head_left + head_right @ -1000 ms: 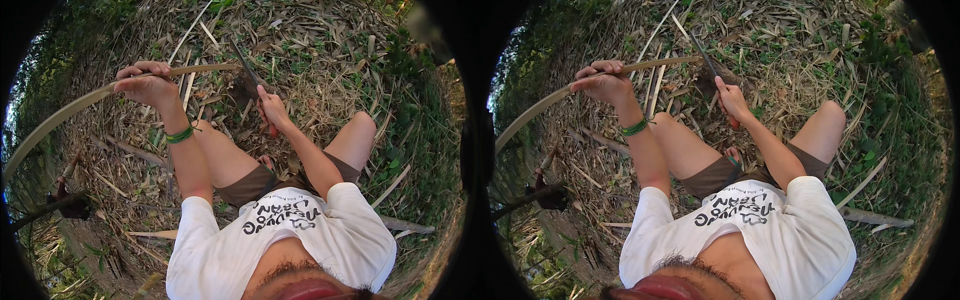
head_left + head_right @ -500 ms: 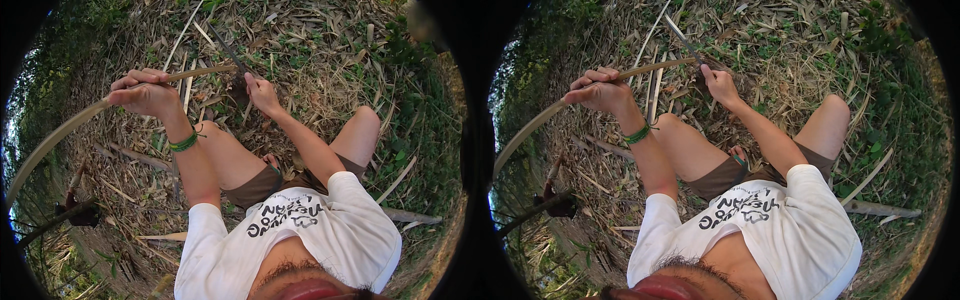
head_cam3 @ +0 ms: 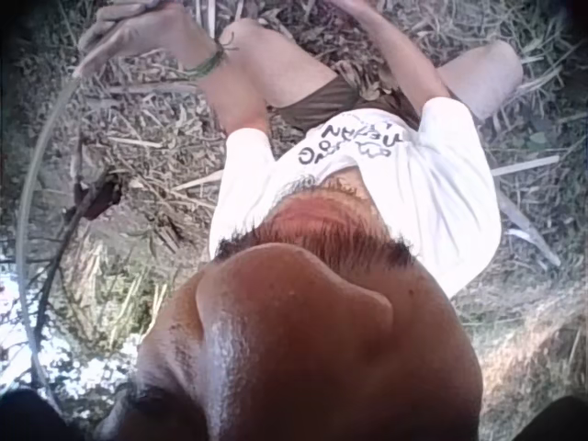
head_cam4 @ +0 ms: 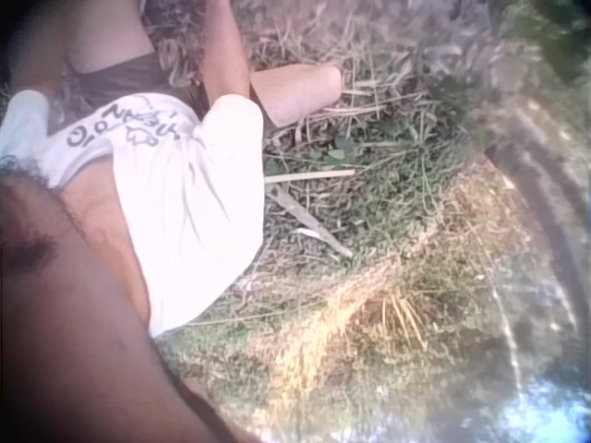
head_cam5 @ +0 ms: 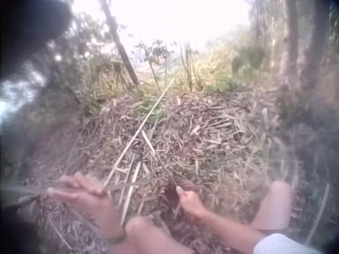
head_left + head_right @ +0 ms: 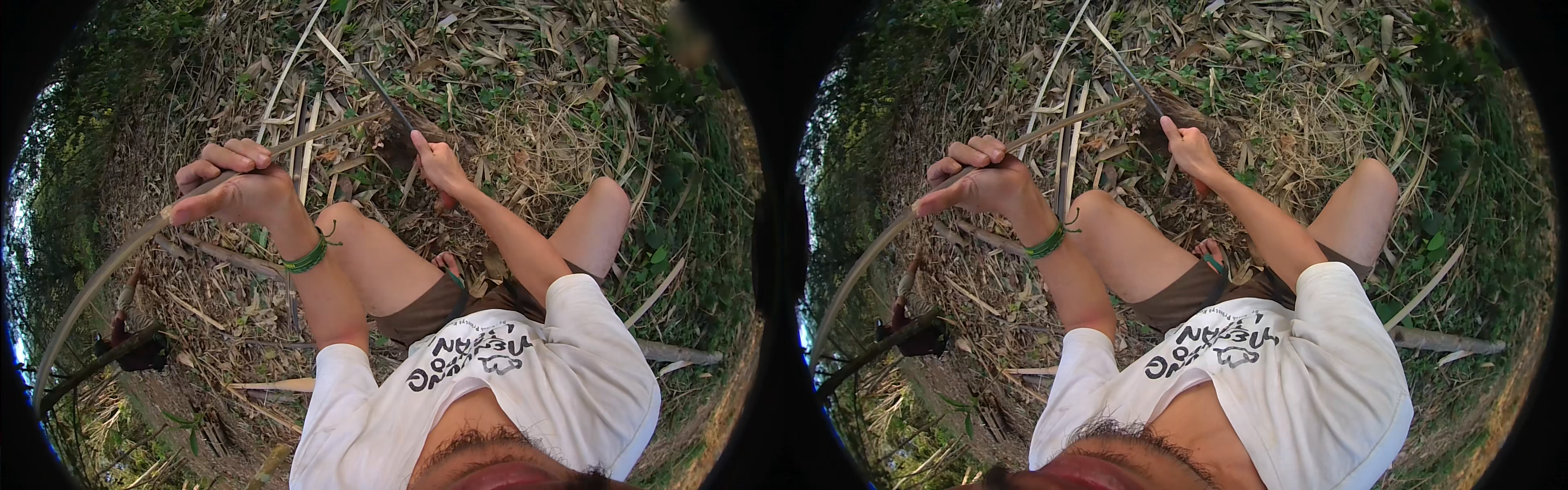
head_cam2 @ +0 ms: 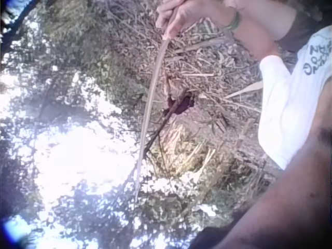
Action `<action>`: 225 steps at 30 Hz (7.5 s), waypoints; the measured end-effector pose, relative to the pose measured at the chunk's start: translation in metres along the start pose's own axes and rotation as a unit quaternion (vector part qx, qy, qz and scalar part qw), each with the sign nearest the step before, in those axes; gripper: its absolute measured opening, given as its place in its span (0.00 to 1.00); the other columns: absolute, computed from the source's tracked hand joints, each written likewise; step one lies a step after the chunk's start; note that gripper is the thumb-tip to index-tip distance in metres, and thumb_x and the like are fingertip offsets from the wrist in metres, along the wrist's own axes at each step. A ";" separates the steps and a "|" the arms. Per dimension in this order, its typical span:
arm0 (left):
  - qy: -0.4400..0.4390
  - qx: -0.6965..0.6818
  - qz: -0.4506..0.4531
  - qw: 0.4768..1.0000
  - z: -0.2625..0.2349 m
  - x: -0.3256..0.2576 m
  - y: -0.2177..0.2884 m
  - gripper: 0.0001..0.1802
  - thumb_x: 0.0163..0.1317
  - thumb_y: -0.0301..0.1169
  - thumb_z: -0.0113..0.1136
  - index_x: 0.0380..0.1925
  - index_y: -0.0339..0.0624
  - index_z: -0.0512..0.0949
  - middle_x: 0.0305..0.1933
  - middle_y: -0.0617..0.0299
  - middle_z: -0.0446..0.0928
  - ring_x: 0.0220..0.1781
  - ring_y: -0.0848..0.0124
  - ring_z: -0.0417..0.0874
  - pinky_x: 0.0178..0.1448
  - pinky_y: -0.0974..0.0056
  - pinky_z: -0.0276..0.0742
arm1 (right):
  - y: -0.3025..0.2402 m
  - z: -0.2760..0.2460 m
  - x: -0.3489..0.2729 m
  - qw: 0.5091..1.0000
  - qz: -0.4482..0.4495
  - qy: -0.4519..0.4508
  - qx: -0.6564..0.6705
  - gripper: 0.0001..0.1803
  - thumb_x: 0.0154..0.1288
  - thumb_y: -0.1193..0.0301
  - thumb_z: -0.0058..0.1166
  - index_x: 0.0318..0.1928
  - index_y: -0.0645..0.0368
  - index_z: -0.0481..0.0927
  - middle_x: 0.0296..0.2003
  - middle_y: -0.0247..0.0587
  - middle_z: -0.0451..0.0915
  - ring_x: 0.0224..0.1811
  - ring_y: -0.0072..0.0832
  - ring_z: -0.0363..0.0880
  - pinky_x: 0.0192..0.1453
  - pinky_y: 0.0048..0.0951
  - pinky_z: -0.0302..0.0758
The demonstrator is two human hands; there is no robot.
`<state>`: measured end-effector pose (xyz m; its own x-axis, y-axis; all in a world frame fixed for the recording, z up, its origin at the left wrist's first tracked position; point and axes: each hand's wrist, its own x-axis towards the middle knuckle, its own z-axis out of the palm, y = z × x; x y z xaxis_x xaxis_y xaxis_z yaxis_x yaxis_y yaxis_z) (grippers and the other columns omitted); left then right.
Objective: The person shaves a long strip of bamboo with a machete and handles a curved piece of wood while sitting on the ground in a forest.
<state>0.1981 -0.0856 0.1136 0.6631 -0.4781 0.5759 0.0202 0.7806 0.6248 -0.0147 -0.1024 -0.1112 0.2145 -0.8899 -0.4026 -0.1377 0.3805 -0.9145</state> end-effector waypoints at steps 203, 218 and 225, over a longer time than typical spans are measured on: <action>-0.416 0.447 -0.175 0.772 0.097 -0.211 0.047 0.16 0.58 0.28 0.68 0.32 0.33 0.68 0.17 0.48 0.76 0.20 0.52 0.83 0.24 0.56 0.74 | -0.145 -0.196 -0.120 0.732 -0.509 0.230 -0.389 0.10 0.44 0.69 0.66 0.28 0.54 0.79 0.20 0.41 0.79 0.22 0.40 0.80 0.27 0.38 0.71; -0.377 0.422 -0.273 0.778 0.069 -0.206 0.062 0.14 0.63 0.30 0.66 0.30 0.34 0.70 0.15 0.57 0.73 0.15 0.72 0.75 0.20 0.65 0.67 | -0.112 -0.354 -0.081 0.857 -0.226 0.375 -0.271 0.23 0.69 0.54 0.60 0.28 0.64 0.82 0.13 0.35 0.73 0.16 0.30 0.74 0.25 0.37 0.67; -0.353 0.394 -0.248 0.812 0.084 -0.212 0.046 0.20 0.67 0.38 0.68 0.29 0.36 0.70 0.15 0.60 0.74 0.15 0.77 0.74 0.20 0.67 0.66 | -0.122 -0.209 -0.140 0.823 -0.433 0.179 -0.321 0.15 0.60 0.63 0.67 0.26 0.59 0.79 0.15 0.41 0.72 0.16 0.36 0.73 0.23 0.37 0.64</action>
<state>-0.0048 0.0175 0.0643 0.1194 -0.9835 0.1358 -0.5155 0.0555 0.8551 -0.2295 -0.0772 0.0653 0.2179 -0.8184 0.5317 -0.5910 -0.5442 -0.5955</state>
